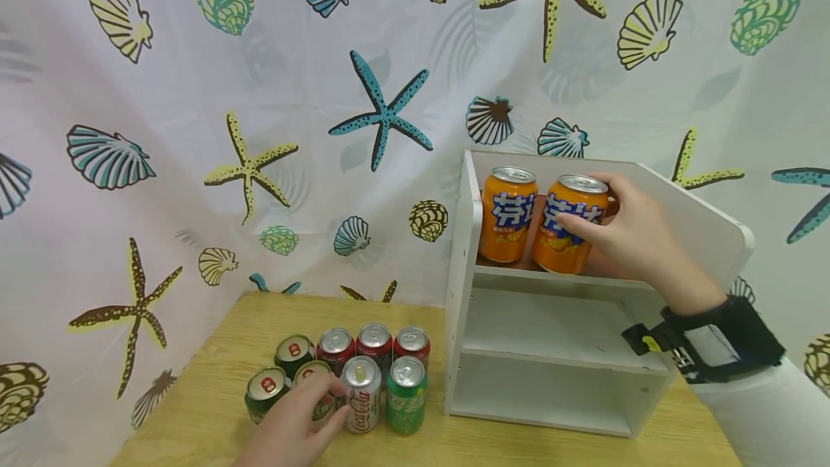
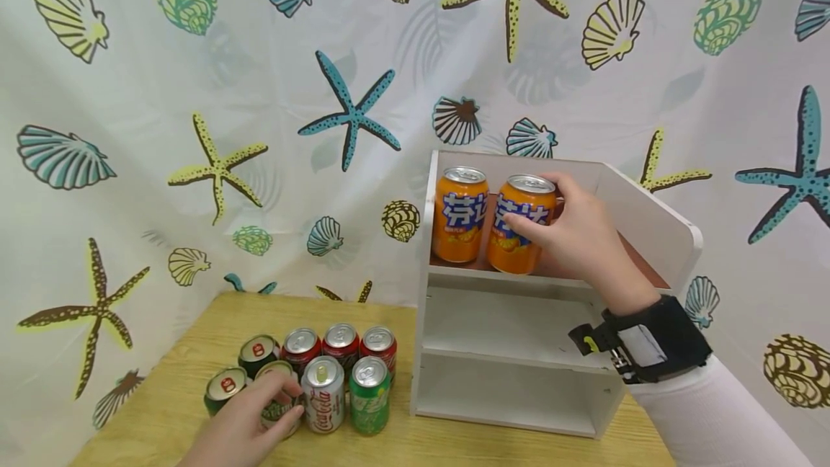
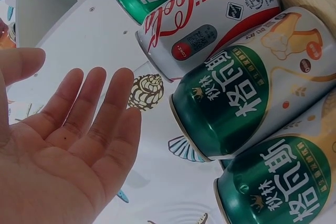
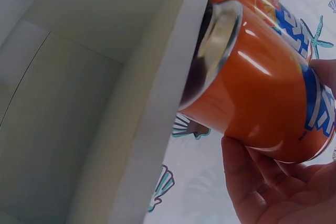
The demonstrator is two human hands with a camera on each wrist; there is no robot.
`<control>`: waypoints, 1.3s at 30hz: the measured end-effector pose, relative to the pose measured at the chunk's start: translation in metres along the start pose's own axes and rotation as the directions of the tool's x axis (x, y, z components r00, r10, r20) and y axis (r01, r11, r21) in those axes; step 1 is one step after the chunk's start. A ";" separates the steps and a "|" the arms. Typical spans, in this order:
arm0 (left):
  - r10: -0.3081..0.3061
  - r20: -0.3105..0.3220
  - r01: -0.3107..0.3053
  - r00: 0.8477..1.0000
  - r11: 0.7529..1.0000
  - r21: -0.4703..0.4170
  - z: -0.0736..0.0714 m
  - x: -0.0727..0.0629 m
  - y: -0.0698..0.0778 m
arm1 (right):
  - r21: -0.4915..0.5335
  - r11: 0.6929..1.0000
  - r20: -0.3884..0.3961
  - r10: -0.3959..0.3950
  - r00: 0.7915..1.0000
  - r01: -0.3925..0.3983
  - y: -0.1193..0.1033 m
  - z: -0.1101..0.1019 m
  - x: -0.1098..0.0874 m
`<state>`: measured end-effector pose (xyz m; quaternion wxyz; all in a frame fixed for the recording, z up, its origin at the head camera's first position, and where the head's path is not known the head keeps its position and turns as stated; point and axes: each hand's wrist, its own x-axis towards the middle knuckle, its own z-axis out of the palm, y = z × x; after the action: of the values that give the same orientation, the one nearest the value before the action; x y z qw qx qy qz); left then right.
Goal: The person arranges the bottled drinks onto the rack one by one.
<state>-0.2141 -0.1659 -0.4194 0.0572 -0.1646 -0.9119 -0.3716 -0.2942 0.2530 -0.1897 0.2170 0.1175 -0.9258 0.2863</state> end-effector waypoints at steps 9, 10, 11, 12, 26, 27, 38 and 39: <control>-0.003 0.010 0.003 1.000 1.000 -0.014 0.001 0.000 -0.003 | 0.015 1.000 0.029 -0.003 1.000 0.002 0.001 0.006 0.006; -0.005 0.009 0.005 1.000 1.000 -0.014 0.002 0.000 -0.003 | 0.019 1.000 0.034 -0.004 0.999 0.004 0.001 0.006 0.006; -0.006 0.008 0.006 1.000 1.000 -0.013 0.002 0.000 -0.003 | 0.022 1.000 0.039 -0.005 0.999 0.005 0.001 0.006 0.007; -0.009 0.006 0.009 1.000 1.000 -0.011 0.003 -0.001 -0.003 | 0.027 1.000 0.046 -0.005 0.999 0.004 0.001 0.006 0.007; 0.018 -0.007 -0.018 1.000 1.000 0.004 0.007 -0.002 -0.005 | 0.135 0.990 0.116 0.010 0.993 -0.026 0.007 0.009 0.010; 0.012 -0.003 -0.012 1.000 1.000 0.003 0.007 -0.002 -0.005 | 0.137 0.990 0.118 0.012 0.993 -0.028 0.007 0.009 0.009; -0.024 0.009 0.024 1.000 1.000 0.011 0.006 -0.002 -0.003 | 0.132 0.991 0.065 0.011 0.998 -0.020 0.012 0.011 0.002; -0.021 0.006 0.021 1.000 1.000 0.008 0.006 -0.002 -0.003 | 0.137 0.990 0.049 0.013 0.999 -0.019 0.013 0.011 0.001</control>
<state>-0.2132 -0.1643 -0.4262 0.0509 -0.1560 -0.9151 -0.3683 -0.3031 0.2568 -0.2035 0.1839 0.1315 -0.9097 0.3484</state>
